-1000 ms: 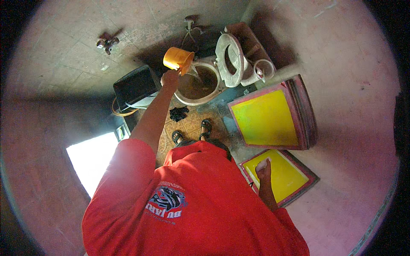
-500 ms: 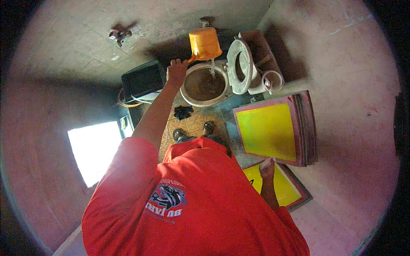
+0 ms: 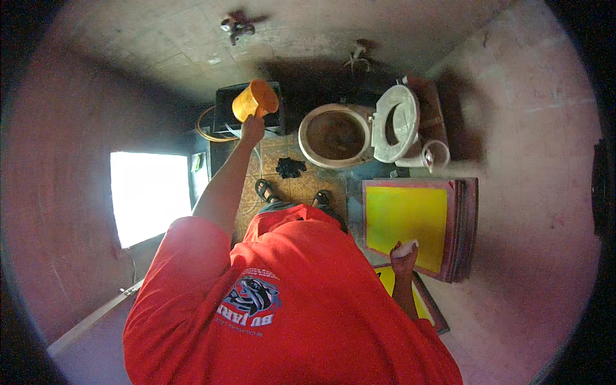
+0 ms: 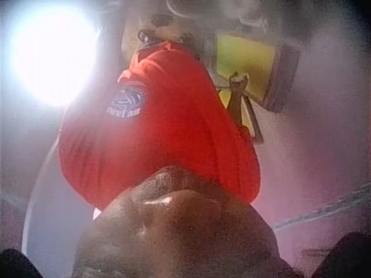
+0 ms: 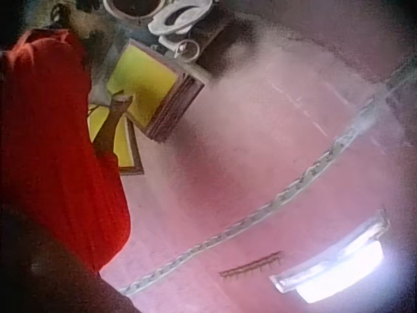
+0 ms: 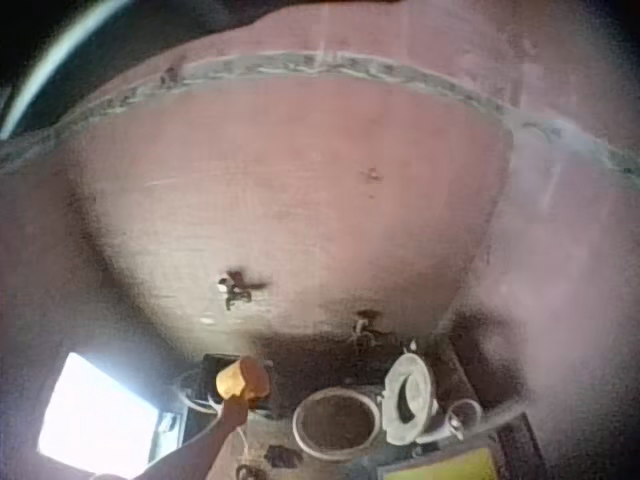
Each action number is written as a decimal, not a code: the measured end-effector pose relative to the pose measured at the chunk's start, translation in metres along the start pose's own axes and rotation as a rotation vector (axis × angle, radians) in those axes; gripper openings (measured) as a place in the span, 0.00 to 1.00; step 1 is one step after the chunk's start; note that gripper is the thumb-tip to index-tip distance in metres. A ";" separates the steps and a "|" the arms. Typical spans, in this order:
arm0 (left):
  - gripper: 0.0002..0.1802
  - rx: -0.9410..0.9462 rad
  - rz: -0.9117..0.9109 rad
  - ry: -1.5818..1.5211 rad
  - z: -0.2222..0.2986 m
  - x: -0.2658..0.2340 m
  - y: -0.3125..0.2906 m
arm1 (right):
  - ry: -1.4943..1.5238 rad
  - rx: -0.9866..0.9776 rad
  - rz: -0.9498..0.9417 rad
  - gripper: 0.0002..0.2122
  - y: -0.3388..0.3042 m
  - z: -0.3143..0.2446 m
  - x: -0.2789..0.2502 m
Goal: The person picks up a stack of papers and carries them to another room, then retrieves a screen printing frame from a balcony and brings it inside to a wash area, where they rinse a small sponge.
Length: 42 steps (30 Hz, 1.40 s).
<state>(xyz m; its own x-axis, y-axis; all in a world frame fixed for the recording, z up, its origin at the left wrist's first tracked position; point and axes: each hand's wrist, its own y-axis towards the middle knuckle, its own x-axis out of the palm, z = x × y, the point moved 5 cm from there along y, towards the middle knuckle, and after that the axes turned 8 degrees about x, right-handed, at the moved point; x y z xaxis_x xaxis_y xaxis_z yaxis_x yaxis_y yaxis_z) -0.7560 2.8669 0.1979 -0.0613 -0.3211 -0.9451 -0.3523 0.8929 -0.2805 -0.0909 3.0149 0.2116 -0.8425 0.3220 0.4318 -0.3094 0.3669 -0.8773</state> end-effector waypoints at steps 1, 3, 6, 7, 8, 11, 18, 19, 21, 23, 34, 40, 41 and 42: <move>0.09 -0.011 -0.090 -0.013 -0.014 0.015 -0.008 | 0.009 0.030 -0.070 0.15 0.002 0.007 0.018; 0.06 -0.017 -0.217 -0.041 -0.043 0.039 -0.016 | -0.002 -0.031 -0.045 0.18 -0.004 0.022 0.074; 0.10 0.010 -0.133 -0.214 -0.069 0.073 -0.007 | -0.009 -0.071 -0.045 0.20 0.007 0.050 0.142; 0.13 -0.004 -0.004 -0.454 -0.080 0.090 -0.003 | -0.014 -0.070 -0.052 0.20 0.013 0.057 0.162; 0.17 -0.020 0.178 -0.898 -0.103 0.114 -0.014 | -0.101 -0.045 -0.180 0.22 0.022 0.067 0.200; 0.25 0.008 0.434 -1.785 -0.137 0.147 -0.039 | -0.300 0.147 -0.584 0.24 0.057 0.101 0.310; 0.18 -0.096 0.228 -1.110 -0.115 0.120 -0.123 | -0.468 -0.051 -0.243 0.18 0.129 0.115 0.409; 0.17 -0.122 0.227 -1.041 -0.108 0.139 -0.153 | -0.477 -0.031 -0.231 0.17 0.139 0.115 0.415; 0.15 -0.361 0.132 -1.199 -0.090 0.159 -0.226 | -0.491 -0.008 -0.187 0.15 0.171 0.102 0.412; 0.15 -0.787 0.097 -1.315 -0.060 0.148 -0.329 | -0.573 0.003 -0.190 0.12 0.204 0.089 0.410; 0.21 -1.760 -0.048 -1.836 0.231 0.202 -0.669 | -0.931 -0.177 0.001 0.12 0.247 0.071 0.435; 0.23 -1.765 0.136 -2.020 0.285 0.184 -0.600 | -0.884 -0.247 0.130 0.18 0.259 0.054 0.435; 0.23 -1.754 0.172 -2.042 0.290 0.183 -0.590 | -0.868 -0.271 0.104 0.17 0.262 0.050 0.436; 0.23 -1.745 0.211 -2.049 0.291 0.182 -0.584 | -0.847 -0.294 0.081 0.15 0.270 0.042 0.433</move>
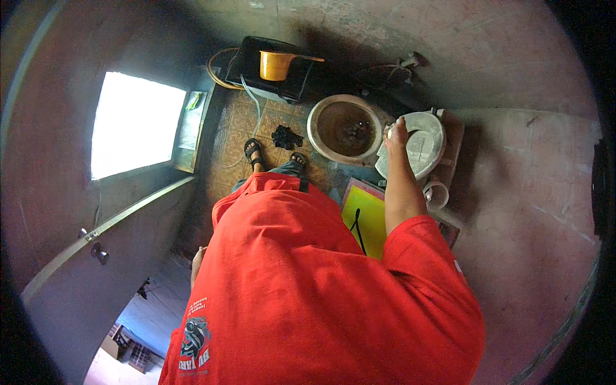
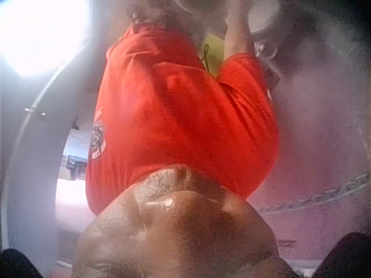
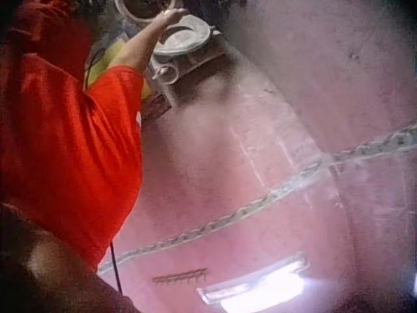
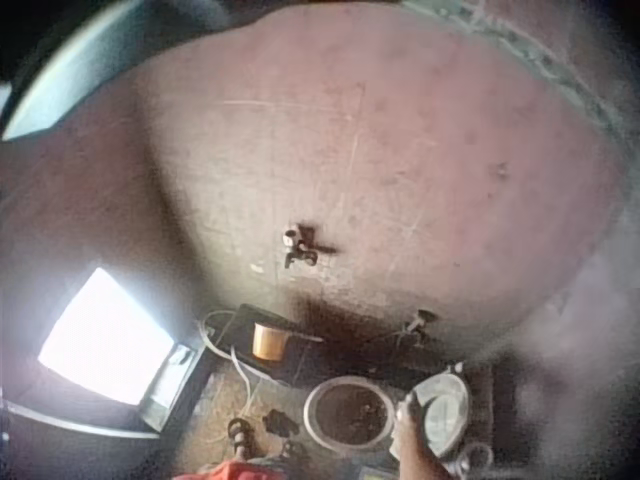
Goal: The person picks up a stack of papers and carries them to another room, then retrieves a screen printing frame from a balcony and brings it inside to a wash area, where they rinse a small sponge.
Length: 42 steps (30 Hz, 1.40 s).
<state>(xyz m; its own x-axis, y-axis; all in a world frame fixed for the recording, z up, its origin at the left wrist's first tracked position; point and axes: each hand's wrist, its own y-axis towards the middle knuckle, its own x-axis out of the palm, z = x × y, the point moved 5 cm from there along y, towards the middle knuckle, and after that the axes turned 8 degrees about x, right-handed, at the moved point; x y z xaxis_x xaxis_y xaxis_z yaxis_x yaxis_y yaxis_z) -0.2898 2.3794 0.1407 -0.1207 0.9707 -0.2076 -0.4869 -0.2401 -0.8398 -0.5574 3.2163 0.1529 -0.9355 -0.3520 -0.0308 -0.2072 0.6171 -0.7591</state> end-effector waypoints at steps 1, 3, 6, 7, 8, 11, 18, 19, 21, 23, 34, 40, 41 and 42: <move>0.24 0.021 0.001 -0.028 0.002 0.003 -0.001 | 0.024 -0.027 -0.008 0.14 0.009 -0.001 -0.005; 0.25 0.047 0.018 -0.126 0.000 0.008 -0.008 | 0.026 -0.001 0.002 0.10 0.008 -0.002 -0.004; 0.25 0.007 0.060 -0.257 0.051 0.041 -0.044 | -0.111 -0.025 -0.005 0.09 0.016 -0.006 -0.014; 0.24 0.009 0.102 -0.217 0.055 0.037 -0.052 | -0.085 -0.025 -0.024 0.09 0.017 -0.006 -0.014; 0.24 0.010 0.099 -0.215 0.052 0.036 -0.054 | -0.059 -0.028 -0.045 0.09 0.016 -0.006 -0.012; 0.23 0.010 0.072 -0.226 0.043 0.027 -0.052 | -0.073 -0.012 -0.063 0.08 0.011 -0.008 -0.010; 0.22 0.073 0.051 -0.136 0.057 0.047 -0.051 | -0.136 -0.062 -0.068 0.09 0.018 -0.010 -0.011; 0.21 0.072 0.054 -0.081 0.066 0.049 -0.055 | -0.163 -0.084 -0.072 0.09 0.015 -0.010 -0.011; 0.19 0.088 0.027 -0.062 0.073 0.043 -0.051 | -0.170 -0.106 -0.067 0.16 0.023 -0.014 -0.013; 0.18 0.084 -0.009 -0.014 0.079 0.037 -0.042 | -0.134 -0.131 -0.222 0.21 0.030 -0.021 -0.007; 0.14 0.192 -0.068 -0.039 0.163 0.054 0.040 | 0.514 0.335 -1.069 0.26 -0.164 -0.022 0.141; 0.17 0.530 -0.217 0.100 0.298 0.090 0.097 | 0.502 0.337 -1.081 0.16 -0.233 0.002 0.223; 0.17 0.567 -0.322 0.031 0.327 0.109 0.102 | 0.436 0.315 -1.188 0.15 -0.237 0.008 0.236; 0.18 0.560 -0.289 0.083 0.377 0.140 0.077 | 0.407 0.275 -1.158 0.15 -0.241 0.014 0.244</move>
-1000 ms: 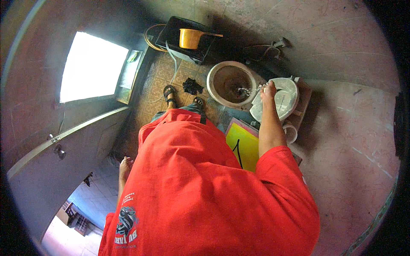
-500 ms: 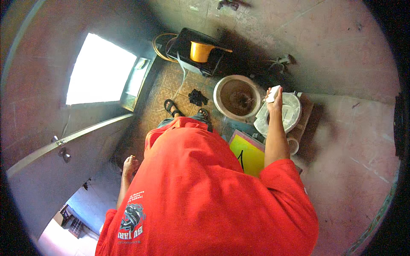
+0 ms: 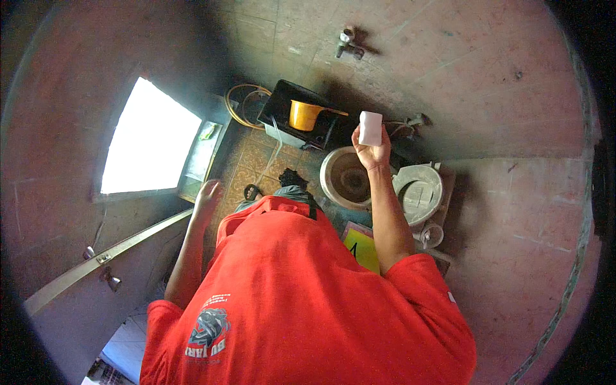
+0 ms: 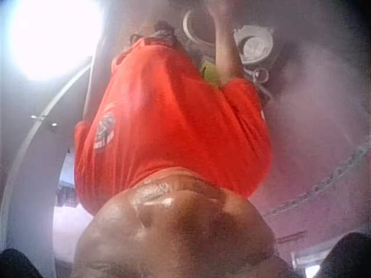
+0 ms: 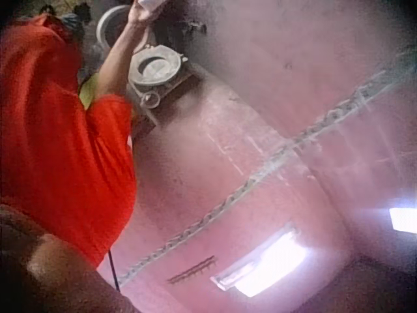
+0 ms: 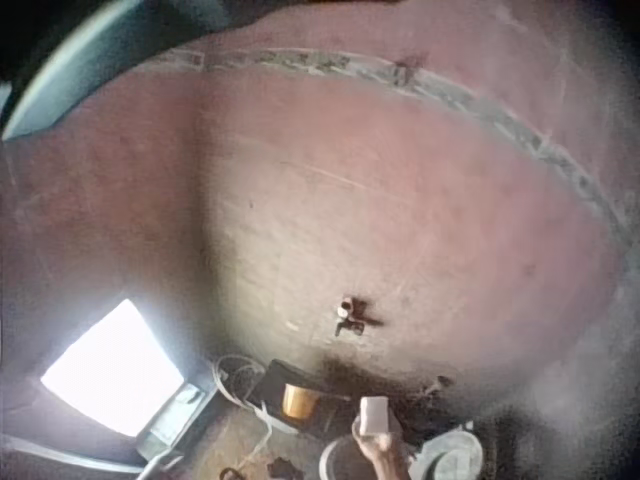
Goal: The person picks up a stack of papers and carries them to another room, then retrieves a screen printing frame from a balcony and brings it inside to a wash area, where they rinse a small sponge.
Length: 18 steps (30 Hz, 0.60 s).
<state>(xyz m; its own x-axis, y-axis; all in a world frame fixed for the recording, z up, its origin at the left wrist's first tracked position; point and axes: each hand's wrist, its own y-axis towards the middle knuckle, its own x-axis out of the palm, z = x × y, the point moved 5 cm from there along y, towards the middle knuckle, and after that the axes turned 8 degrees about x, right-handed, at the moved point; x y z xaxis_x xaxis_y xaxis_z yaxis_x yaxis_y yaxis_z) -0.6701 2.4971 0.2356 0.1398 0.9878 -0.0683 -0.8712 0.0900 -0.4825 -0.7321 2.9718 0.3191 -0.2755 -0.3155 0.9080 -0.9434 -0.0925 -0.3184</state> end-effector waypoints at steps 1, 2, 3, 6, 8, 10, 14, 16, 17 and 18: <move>0.20 0.242 -0.100 0.043 0.028 0.015 0.017 | -0.043 0.001 0.014 0.15 0.011 0.016 0.013; 0.21 0.199 -0.070 -0.149 0.066 0.044 0.024 | -0.072 0.025 0.009 0.15 0.020 0.029 0.021; 0.23 0.209 -0.205 -0.231 0.097 0.070 0.034 | -0.125 0.014 -0.004 0.16 0.031 0.040 0.025; 0.25 0.110 -0.440 -0.502 0.150 0.147 0.075 | -0.307 0.051 0.070 0.17 0.056 0.078 0.045; 0.24 -0.045 -0.498 -0.607 0.172 0.196 0.098 | -0.368 0.028 0.124 0.15 0.069 0.095 0.043; 0.24 -0.074 -0.552 -0.646 0.177 0.222 0.118 | -0.695 -0.064 0.091 0.16 0.072 0.105 0.059; 0.21 0.224 -0.470 -0.553 0.141 0.233 0.192 | -1.501 -0.171 0.434 0.18 0.110 0.058 0.073; 0.21 -0.038 -0.304 -0.491 0.169 0.239 0.183 | -1.741 -0.456 0.627 0.21 0.120 -0.004 0.082; 0.21 -0.016 -0.288 -0.433 0.173 0.242 0.195 | -1.894 -0.450 0.657 0.23 0.136 -0.029 0.088; 0.21 0.005 -0.274 -0.378 0.172 0.248 0.214 | -2.016 -0.507 0.633 0.24 0.151 -0.050 0.102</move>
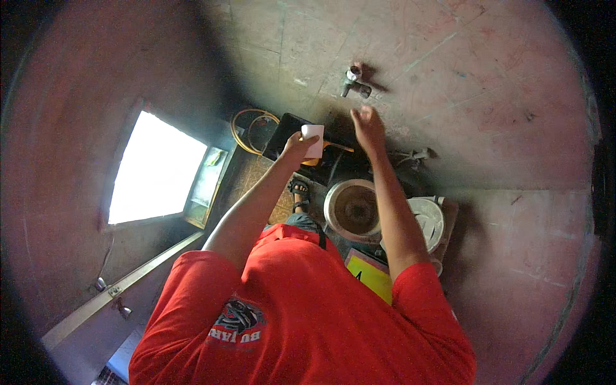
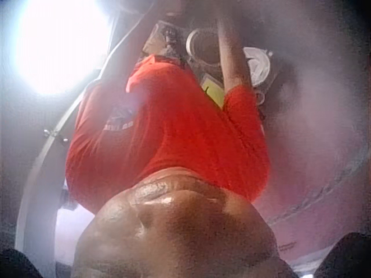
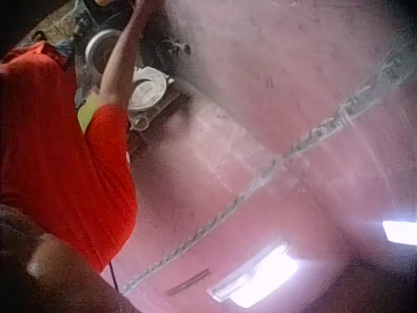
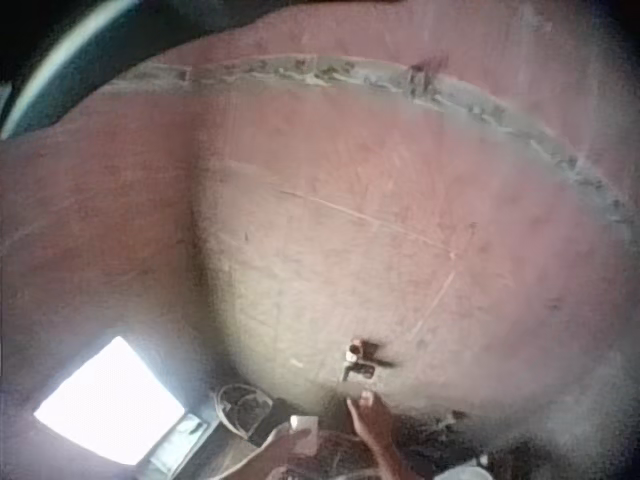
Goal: The person picks up a stack of papers and carries them to another room, then retrieves a screen printing frame from a balcony and brings it inside to a wash area, where they rinse a small sponge.
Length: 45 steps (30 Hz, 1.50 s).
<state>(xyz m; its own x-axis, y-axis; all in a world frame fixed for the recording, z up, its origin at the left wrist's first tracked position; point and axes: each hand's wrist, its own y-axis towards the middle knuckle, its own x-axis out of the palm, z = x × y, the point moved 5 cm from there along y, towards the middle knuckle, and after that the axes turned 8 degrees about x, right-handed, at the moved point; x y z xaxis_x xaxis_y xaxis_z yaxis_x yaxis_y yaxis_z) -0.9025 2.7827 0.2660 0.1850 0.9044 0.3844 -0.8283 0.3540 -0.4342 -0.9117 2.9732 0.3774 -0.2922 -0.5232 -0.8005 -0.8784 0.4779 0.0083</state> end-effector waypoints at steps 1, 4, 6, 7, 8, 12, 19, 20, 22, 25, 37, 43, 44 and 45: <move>0.22 0.014 0.021 0.053 -0.008 -0.004 0.019 | -0.072 -0.056 0.009 0.25 0.023 -0.018 -0.012; 0.23 0.107 -0.003 0.195 -0.008 0.015 0.064 | -0.179 -0.244 -0.013 0.29 0.093 -0.044 -0.013; 0.24 -0.059 0.043 0.134 -0.019 0.023 0.091 | -0.320 -0.333 -0.041 0.29 0.129 -0.049 0.006; 0.24 0.148 -0.038 0.300 -0.016 0.025 0.107 | -0.430 -0.307 -0.083 0.28 0.146 -0.048 0.019; 0.24 0.356 -0.120 0.457 -0.014 0.026 0.115 | -0.547 -0.287 -0.128 0.27 0.158 -0.043 0.033; 0.24 -0.124 0.036 0.399 -0.025 0.048 0.155 | -0.505 -0.381 -0.157 0.18 0.181 -0.009 0.063; 0.19 0.481 -0.292 0.385 -0.111 0.036 0.247 | -0.309 -0.716 -0.254 0.20 0.180 -0.003 0.058; 0.18 0.531 -0.339 0.490 -0.117 0.039 0.250 | -0.280 -0.708 -0.229 0.21 0.174 -0.009 0.052; 0.16 0.603 -0.355 0.658 -0.122 0.035 0.254 | -0.185 -0.691 -0.145 0.24 0.154 -0.017 0.039; 0.13 0.793 -0.216 0.514 -0.137 0.021 0.254 | 0.033 -0.415 0.171 0.19 0.116 0.020 0.035; 0.34 -0.002 0.400 1.042 -0.114 0.014 0.234 | 1.458 0.524 -0.976 0.15 0.098 0.081 0.222; 0.23 0.102 0.349 0.362 -0.069 0.047 0.226 | 1.793 0.778 -0.788 0.10 0.103 0.120 0.237; 0.20 0.003 0.403 0.214 -0.062 0.056 0.221 | 1.733 0.820 -0.824 0.10 0.103 0.119 0.238; 0.20 0.029 0.426 0.191 -0.070 0.052 0.226 | 1.717 0.836 -0.842 0.10 0.102 0.114 0.238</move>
<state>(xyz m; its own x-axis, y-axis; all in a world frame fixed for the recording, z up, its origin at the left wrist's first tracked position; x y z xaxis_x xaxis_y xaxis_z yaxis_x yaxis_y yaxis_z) -1.0431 2.9268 0.1305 -0.0834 0.9963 0.0189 -0.8656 -0.0630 -0.4968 -1.0282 2.9778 0.1192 -0.4119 -0.4742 0.7781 -0.7564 -0.2982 -0.5821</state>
